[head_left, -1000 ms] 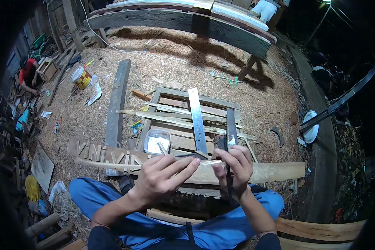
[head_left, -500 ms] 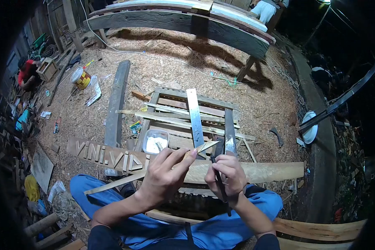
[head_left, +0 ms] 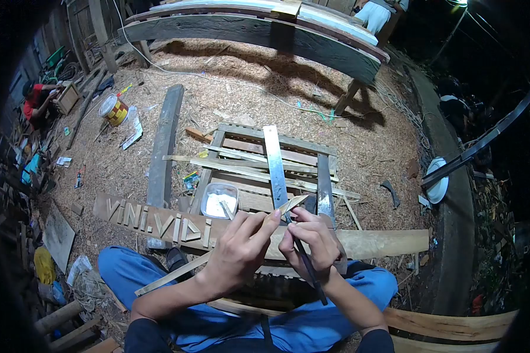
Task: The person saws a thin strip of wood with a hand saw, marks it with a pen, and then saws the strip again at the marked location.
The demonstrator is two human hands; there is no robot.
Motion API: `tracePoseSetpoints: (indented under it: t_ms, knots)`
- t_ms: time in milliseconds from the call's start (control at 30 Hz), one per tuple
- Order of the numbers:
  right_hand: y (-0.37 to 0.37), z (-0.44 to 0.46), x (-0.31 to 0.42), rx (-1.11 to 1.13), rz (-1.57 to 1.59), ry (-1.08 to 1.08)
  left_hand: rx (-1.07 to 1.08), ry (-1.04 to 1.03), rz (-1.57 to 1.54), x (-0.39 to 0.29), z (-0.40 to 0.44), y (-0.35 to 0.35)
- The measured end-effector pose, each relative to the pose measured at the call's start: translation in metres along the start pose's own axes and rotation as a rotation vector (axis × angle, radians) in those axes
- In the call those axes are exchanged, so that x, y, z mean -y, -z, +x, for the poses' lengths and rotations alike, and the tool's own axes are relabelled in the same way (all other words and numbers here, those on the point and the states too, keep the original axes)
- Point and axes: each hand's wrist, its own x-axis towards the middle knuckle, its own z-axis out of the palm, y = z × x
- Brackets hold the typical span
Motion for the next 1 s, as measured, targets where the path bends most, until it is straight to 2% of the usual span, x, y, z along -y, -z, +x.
tracePoseSetpoints:
  t_ms: [1000]
  knots:
    - [0.002,0.0027,-0.0008,0.023,0.002,0.005,0.09,0.059,-0.109,0.0033,-0.0014,-0.0004]
